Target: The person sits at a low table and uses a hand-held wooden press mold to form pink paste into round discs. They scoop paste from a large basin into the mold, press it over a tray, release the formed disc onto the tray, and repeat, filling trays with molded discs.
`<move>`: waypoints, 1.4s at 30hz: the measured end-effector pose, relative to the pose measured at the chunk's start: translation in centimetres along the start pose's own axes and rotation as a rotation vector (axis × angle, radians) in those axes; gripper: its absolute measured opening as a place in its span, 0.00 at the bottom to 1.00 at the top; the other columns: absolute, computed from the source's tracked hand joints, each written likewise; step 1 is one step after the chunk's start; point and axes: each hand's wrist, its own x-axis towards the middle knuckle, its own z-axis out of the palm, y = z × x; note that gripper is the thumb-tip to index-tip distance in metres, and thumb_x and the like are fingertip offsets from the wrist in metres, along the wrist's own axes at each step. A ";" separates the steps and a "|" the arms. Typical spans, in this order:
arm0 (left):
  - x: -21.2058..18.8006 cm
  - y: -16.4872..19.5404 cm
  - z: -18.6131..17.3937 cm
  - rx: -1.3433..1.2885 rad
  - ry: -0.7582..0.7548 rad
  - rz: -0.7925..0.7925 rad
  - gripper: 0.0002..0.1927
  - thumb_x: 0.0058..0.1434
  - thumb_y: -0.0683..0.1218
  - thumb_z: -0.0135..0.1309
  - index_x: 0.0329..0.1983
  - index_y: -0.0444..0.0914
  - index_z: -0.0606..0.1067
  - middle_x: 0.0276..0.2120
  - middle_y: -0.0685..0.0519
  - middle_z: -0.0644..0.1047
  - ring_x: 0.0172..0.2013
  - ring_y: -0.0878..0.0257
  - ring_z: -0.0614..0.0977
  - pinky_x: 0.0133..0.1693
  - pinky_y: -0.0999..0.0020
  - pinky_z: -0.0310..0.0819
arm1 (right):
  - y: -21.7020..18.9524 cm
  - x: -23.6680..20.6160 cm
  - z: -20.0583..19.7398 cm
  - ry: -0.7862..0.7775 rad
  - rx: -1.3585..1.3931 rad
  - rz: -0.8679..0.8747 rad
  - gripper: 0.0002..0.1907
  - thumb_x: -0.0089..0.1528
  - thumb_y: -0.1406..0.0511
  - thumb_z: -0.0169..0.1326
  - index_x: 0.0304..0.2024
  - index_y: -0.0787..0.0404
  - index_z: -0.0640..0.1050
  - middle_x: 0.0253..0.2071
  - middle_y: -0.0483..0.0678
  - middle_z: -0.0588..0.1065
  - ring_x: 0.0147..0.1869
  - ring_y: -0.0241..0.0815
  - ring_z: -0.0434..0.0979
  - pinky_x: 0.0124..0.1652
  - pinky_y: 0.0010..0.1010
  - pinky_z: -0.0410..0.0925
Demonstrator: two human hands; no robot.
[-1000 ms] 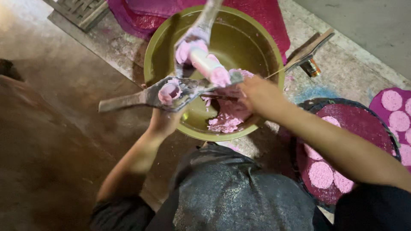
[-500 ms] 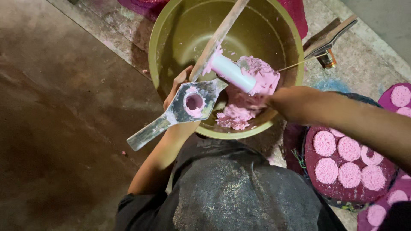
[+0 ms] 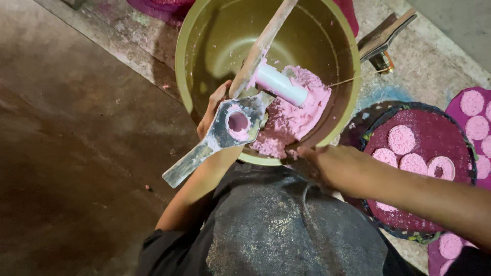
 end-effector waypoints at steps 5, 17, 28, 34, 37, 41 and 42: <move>1.6 -0.1 -0.9 0.104 -0.024 0.143 0.28 0.60 0.48 0.70 0.61 0.40 0.73 0.60 0.49 0.77 0.51 0.54 0.86 0.52 0.64 0.82 | -1.4 -5.8 -6.4 -0.039 0.180 0.077 0.23 0.63 0.57 0.51 0.61 0.48 0.75 0.37 0.53 0.83 0.33 0.48 0.86 0.39 0.39 0.76; 1.7 -0.2 3.5 0.087 -0.325 0.218 0.23 0.58 0.56 0.66 0.52 0.42 0.75 0.47 0.49 0.78 0.48 0.50 0.82 0.50 0.55 0.77 | -4.2 -5.6 -11.3 0.494 -0.451 0.027 0.15 0.70 0.56 0.43 0.53 0.50 0.76 0.44 0.47 0.81 0.39 0.50 0.83 0.35 0.43 0.75; 3.2 1.0 1.6 0.104 -0.250 0.458 0.25 0.58 0.49 0.58 0.59 0.38 0.75 0.55 0.44 0.79 0.53 0.48 0.81 0.51 0.55 0.76 | -5.5 -3.9 -10.7 0.324 -0.576 0.063 0.13 0.69 0.59 0.42 0.48 0.55 0.76 0.35 0.48 0.79 0.36 0.49 0.82 0.33 0.42 0.74; 2.1 0.2 1.7 0.057 -0.629 -0.001 0.14 0.65 0.54 0.59 0.49 0.43 0.79 0.46 0.49 0.82 0.49 0.52 0.82 0.53 0.54 0.75 | -5.0 -3.8 -6.7 0.587 -0.782 -0.269 0.15 0.56 0.67 0.51 0.45 0.64 0.76 0.36 0.50 0.77 0.34 0.45 0.81 0.31 0.35 0.75; 3.9 -0.6 0.3 0.318 -0.564 0.073 0.16 0.64 0.53 0.55 0.53 0.47 0.78 0.50 0.51 0.81 0.49 0.53 0.83 0.48 0.55 0.78 | -4.6 -9.0 -9.6 0.575 -0.662 -0.106 0.18 0.56 0.66 0.53 0.49 0.58 0.76 0.37 0.47 0.77 0.36 0.46 0.81 0.31 0.38 0.75; 4.8 0.4 -0.3 0.252 -0.334 0.424 0.24 0.52 0.54 0.60 0.53 0.47 0.78 0.54 0.45 0.79 0.47 0.46 0.81 0.44 0.53 0.76 | -6.5 -9.5 -11.2 0.622 -0.638 -0.098 0.16 0.55 0.64 0.55 0.47 0.55 0.76 0.35 0.47 0.76 0.35 0.46 0.81 0.30 0.39 0.74; 4.6 0.8 -0.2 0.114 -0.381 0.377 0.26 0.50 0.50 0.59 0.55 0.44 0.76 0.53 0.45 0.79 0.46 0.48 0.82 0.45 0.54 0.77 | -7.2 -8.1 -10.5 0.652 -0.645 -0.160 0.16 0.52 0.63 0.55 0.44 0.57 0.76 0.36 0.48 0.77 0.34 0.48 0.81 0.29 0.39 0.74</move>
